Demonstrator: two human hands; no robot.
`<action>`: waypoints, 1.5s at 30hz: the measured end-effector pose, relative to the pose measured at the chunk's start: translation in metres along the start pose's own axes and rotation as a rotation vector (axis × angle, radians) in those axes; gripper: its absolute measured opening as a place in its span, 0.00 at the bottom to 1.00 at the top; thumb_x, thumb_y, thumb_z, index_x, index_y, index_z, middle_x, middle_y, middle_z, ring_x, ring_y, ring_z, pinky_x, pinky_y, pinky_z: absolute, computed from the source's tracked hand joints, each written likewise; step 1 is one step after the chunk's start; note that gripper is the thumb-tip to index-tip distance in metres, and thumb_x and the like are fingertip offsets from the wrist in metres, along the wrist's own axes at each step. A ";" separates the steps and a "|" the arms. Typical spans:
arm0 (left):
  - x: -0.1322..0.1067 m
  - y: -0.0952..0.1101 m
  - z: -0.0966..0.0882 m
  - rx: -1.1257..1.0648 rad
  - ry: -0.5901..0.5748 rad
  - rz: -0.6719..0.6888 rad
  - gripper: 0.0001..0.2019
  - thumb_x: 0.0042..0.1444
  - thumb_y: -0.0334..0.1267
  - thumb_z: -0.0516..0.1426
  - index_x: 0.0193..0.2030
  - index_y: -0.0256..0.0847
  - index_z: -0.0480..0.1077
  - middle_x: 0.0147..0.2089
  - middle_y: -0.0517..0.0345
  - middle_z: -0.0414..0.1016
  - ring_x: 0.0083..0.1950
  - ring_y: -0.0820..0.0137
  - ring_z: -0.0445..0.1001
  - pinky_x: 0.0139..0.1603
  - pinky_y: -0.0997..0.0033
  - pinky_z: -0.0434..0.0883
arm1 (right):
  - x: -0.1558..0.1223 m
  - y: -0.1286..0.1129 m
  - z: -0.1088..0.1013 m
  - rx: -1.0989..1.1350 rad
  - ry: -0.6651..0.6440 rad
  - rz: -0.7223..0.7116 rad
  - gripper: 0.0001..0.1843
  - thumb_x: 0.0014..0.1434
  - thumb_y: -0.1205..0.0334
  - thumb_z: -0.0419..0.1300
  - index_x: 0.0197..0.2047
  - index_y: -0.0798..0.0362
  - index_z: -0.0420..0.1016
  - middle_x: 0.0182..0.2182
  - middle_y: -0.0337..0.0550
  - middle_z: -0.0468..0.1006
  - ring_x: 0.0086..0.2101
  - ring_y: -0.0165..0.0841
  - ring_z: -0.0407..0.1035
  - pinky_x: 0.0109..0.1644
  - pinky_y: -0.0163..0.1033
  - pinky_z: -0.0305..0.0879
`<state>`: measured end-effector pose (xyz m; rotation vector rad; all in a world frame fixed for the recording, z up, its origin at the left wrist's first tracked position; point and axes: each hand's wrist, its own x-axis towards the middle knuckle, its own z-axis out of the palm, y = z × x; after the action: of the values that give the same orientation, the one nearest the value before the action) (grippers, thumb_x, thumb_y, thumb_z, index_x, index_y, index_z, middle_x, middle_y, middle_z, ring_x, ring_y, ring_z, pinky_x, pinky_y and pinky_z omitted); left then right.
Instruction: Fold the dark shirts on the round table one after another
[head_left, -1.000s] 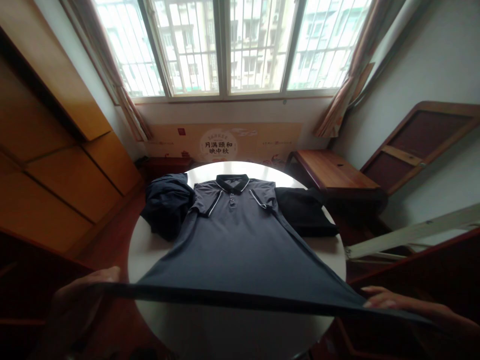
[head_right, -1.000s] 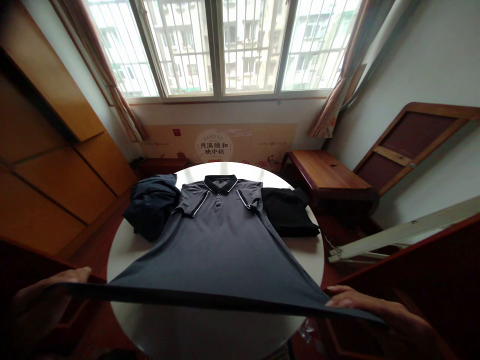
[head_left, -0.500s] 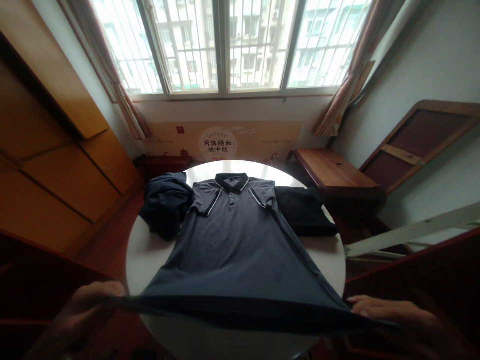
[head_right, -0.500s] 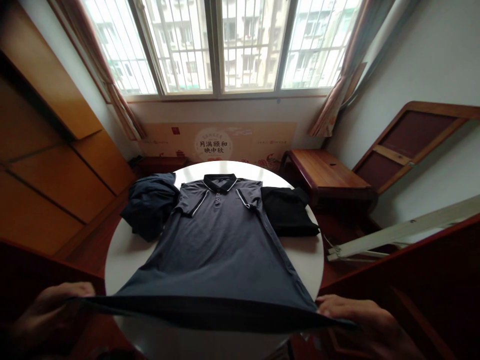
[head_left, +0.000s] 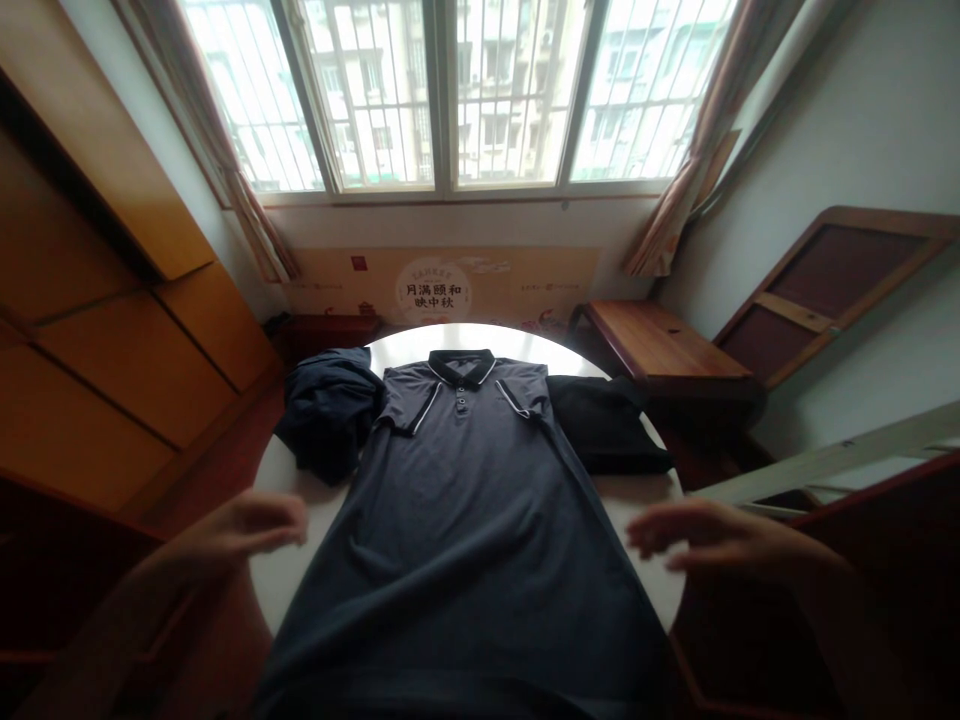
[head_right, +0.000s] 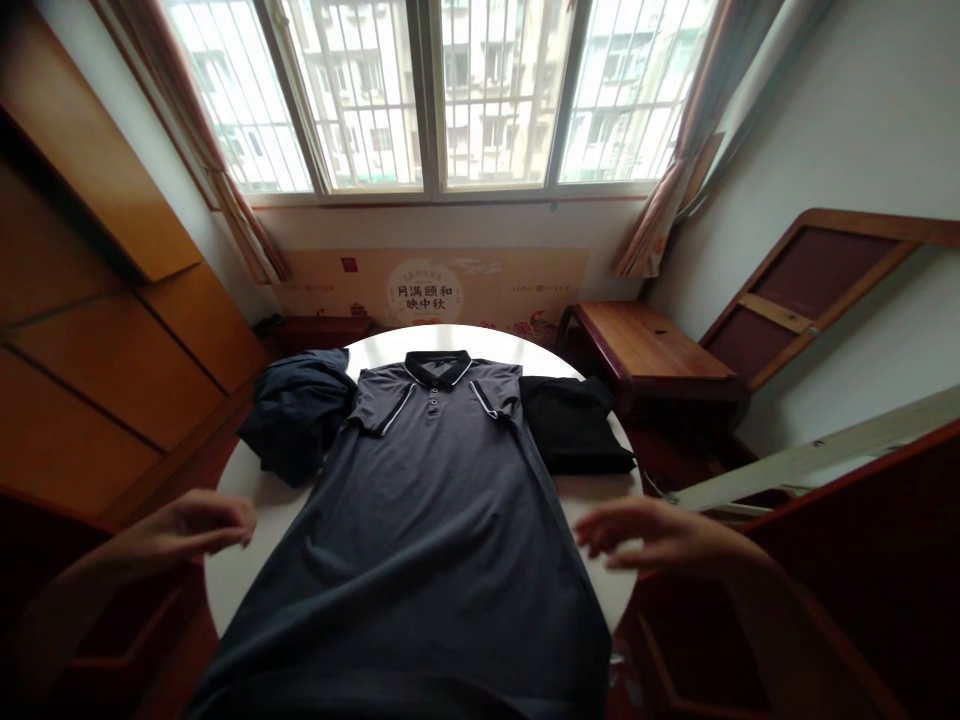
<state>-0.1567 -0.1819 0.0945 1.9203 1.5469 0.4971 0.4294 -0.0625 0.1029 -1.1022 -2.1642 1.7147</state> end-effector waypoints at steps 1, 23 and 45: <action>0.029 0.010 -0.009 -0.040 -0.080 -0.031 0.21 0.59 0.57 0.55 0.35 0.41 0.79 0.29 0.58 0.78 0.27 0.72 0.71 0.27 0.77 0.67 | 0.027 -0.008 -0.016 -0.073 0.077 -0.029 0.19 0.55 0.56 0.67 0.49 0.53 0.82 0.44 0.52 0.82 0.44 0.41 0.77 0.49 0.41 0.72; 0.379 -0.071 -0.037 0.270 0.322 -0.418 0.15 0.53 0.42 0.65 0.41 0.31 0.81 0.35 0.46 0.82 0.38 0.64 0.79 0.44 0.72 0.73 | 0.319 0.011 -0.155 -0.566 0.700 0.250 0.07 0.53 0.68 0.66 0.38 0.59 0.77 0.32 0.46 0.80 0.26 0.29 0.70 0.33 0.34 0.70; 0.414 -0.087 -0.035 0.238 0.459 -0.483 0.11 0.55 0.34 0.60 0.44 0.32 0.78 0.47 0.44 0.80 0.50 0.62 0.77 0.48 0.74 0.70 | 0.348 0.023 -0.176 -0.623 0.947 0.144 0.13 0.52 0.72 0.59 0.40 0.59 0.79 0.42 0.50 0.81 0.44 0.38 0.74 0.51 0.36 0.68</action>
<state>-0.1415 0.2364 0.0256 1.5706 2.3750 0.5811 0.2879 0.2951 0.0348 -1.7517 -1.9534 0.2990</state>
